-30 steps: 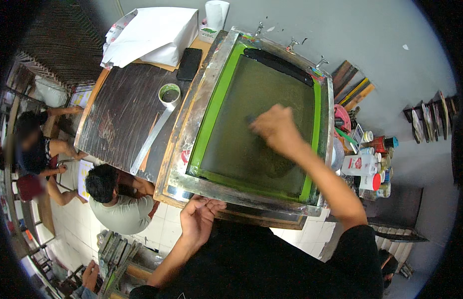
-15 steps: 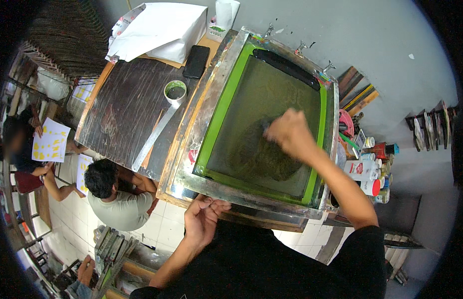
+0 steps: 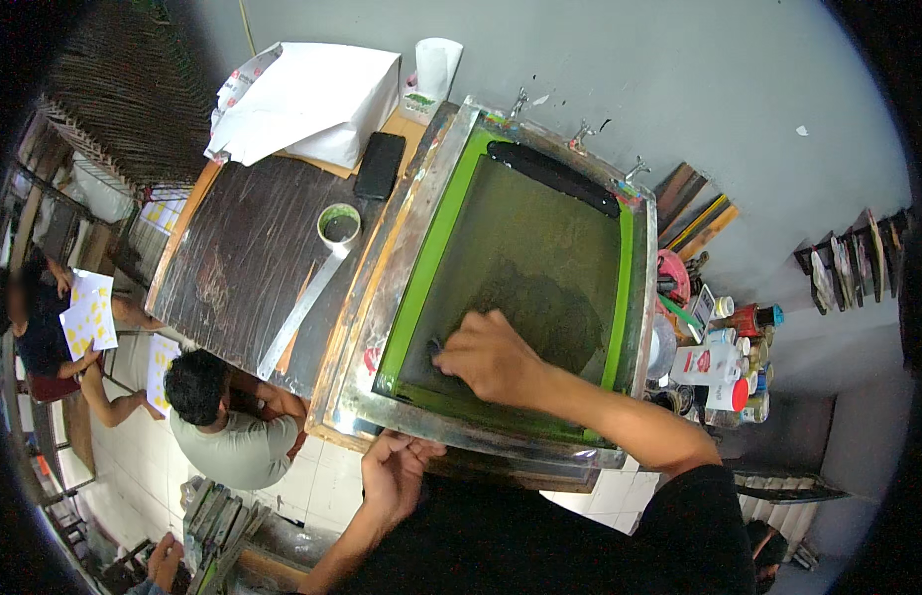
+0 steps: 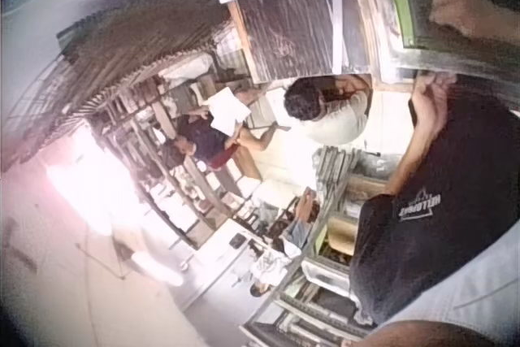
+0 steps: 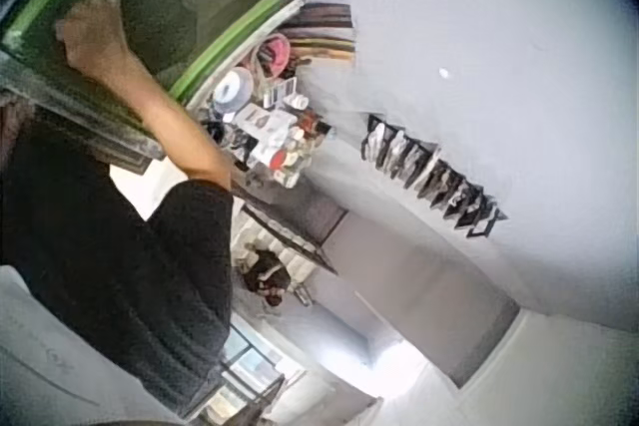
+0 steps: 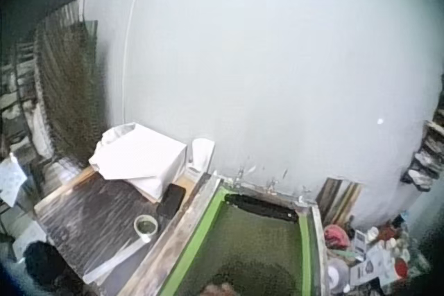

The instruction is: The person mixes screen printing ink by pouring a clear liquid into a container of dark ink, stirring it with a stick, and then pouring the mixture onto a screen printing frame.

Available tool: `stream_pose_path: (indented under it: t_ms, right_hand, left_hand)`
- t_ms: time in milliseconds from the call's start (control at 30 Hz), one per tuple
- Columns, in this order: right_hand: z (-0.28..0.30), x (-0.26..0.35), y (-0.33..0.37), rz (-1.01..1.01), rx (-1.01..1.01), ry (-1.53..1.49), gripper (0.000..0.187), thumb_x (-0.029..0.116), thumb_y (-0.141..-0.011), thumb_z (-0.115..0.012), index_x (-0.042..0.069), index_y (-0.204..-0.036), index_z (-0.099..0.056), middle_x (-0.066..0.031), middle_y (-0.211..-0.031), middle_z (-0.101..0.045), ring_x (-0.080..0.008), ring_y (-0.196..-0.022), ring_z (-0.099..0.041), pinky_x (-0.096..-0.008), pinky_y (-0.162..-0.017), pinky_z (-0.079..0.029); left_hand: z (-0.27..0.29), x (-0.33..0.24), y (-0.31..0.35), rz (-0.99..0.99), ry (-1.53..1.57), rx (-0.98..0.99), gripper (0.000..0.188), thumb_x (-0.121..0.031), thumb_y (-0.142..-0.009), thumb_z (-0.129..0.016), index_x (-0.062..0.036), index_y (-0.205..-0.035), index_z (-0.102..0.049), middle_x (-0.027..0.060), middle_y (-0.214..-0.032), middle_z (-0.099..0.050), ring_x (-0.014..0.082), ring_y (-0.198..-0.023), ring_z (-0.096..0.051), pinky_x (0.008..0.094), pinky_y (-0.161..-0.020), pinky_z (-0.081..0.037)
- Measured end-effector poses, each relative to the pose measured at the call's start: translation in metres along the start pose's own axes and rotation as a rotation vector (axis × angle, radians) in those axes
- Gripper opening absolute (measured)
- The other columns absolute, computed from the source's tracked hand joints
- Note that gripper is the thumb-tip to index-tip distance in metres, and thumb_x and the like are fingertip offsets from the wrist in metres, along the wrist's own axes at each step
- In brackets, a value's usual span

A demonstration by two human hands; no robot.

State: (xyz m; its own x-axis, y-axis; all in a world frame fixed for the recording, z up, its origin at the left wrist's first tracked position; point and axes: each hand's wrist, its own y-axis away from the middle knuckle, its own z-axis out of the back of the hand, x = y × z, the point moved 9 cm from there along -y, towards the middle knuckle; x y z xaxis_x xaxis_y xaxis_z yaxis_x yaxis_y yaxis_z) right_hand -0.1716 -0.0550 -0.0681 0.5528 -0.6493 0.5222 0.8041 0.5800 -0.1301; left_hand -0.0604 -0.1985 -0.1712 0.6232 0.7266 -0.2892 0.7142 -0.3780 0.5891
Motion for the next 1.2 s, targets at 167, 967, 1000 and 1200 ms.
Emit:
stream_pose_path:
  t_ms: [167, 967, 1000, 1200]
  right_hand:
    - [0.079, -0.140, -0.021, -0.365, -0.225, 0.429, 0.008, 0.014, -0.084, -0.061, 0.012, -0.084, -0.069, -0.0091, -0.084, -0.063, -0.0340, -0.089, -0.055, -0.0499, -0.078, -0.038]
    - [0.095, -0.188, -0.072, -0.557, -0.386, 0.562, 0.015, 0.020, -0.085, -0.068, 0.007, -0.084, -0.075, -0.0152, -0.084, -0.069, -0.0356, -0.091, -0.060, -0.0475, -0.081, -0.043]
    - [0.106, -0.206, -0.075, -0.591, -0.433, 0.567, 0.014, 0.019, -0.085, -0.068, 0.007, -0.084, -0.075, -0.0152, -0.083, -0.070, -0.0360, -0.090, -0.061, -0.0474, -0.081, -0.043]
    - [0.075, -0.159, -0.071, -0.527, -0.408, 0.555, 0.011, 0.015, -0.083, -0.067, 0.007, -0.083, -0.074, -0.0161, -0.087, -0.070, -0.0342, -0.091, -0.060, -0.0472, -0.082, -0.042]
  left_hand:
    - [0.000, 0.000, 0.001, 0.007, 0.022, 0.022, 0.040, -0.013, -0.083, -0.052, 0.0043, -0.118, -0.052, 0.0193, -0.104, -0.068, 0.0321, -0.096, -0.067, 0.0450, -0.090, -0.053]
    - [-0.001, -0.007, -0.002, 0.163, -0.110, 0.056, 0.039, -0.009, -0.081, -0.049, 0.0101, -0.114, -0.055, 0.0231, -0.107, -0.066, 0.0383, -0.099, -0.065, 0.0493, -0.094, -0.050]
    - [-0.002, -0.007, -0.003, 0.177, -0.165, 0.063, 0.042, -0.011, -0.080, -0.051, 0.0102, -0.116, -0.055, 0.0237, -0.107, -0.066, 0.0379, -0.099, -0.065, 0.0497, -0.094, -0.050]
    - [0.000, -0.010, -0.001, 0.225, -0.199, 0.053, 0.050, -0.016, -0.080, -0.053, 0.0104, -0.122, -0.053, 0.0255, -0.108, -0.067, 0.0380, -0.101, -0.065, 0.0510, -0.096, -0.049]
